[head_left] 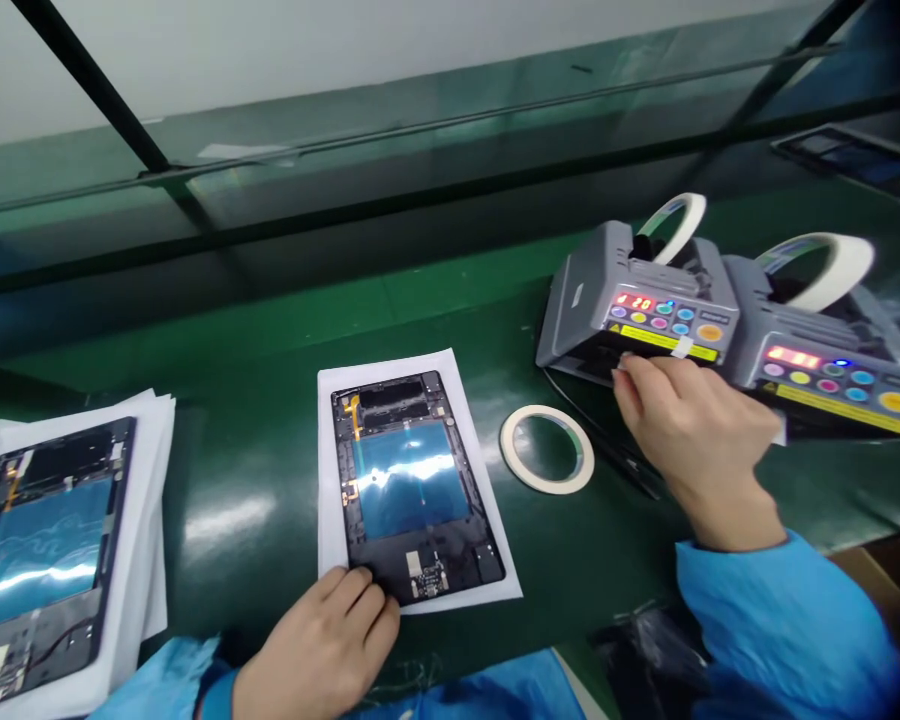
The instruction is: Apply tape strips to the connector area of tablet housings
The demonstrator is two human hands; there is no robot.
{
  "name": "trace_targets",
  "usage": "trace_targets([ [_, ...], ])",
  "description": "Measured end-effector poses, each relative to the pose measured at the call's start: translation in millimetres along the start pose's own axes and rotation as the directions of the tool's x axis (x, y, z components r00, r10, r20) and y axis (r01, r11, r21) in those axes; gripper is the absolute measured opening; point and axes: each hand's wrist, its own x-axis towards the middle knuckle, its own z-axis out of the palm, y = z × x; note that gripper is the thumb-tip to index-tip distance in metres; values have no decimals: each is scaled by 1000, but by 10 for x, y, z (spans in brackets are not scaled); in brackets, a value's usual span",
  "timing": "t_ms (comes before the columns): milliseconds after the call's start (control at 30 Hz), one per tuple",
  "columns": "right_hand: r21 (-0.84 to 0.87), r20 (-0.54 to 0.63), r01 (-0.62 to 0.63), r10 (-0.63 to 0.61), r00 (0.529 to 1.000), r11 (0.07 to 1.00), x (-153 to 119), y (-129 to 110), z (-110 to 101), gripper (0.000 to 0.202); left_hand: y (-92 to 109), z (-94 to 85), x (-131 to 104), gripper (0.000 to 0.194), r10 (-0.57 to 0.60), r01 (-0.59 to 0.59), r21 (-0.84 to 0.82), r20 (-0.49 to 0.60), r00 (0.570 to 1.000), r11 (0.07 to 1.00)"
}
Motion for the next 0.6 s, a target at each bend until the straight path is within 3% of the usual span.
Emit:
trace_targets([
  [167,133,-75,-31,42,996,991,-32,-69,-167,14,3,-5,-33,18,19,-19,-13,30,999,1000],
  [267,276,-142,116,-79,987,954,51,-338,-357,6,-45,-52,40,10,8,-1,-112,68,998,994],
  [333,401,-157,250,-202,967,881,192,-578,-383,5,-131,-77,182,18,-9,25,-195,84,996,981],
  [433,568,-105,314,-311,945,761,452,-909,-193,4,-344,-48,512,23,-92,108,-201,85,992,974],
  [600,713,-38,218,-273,961,666,640,-1143,259,10,-741,171,1036,19,-321,329,-110,89,943,938],
])
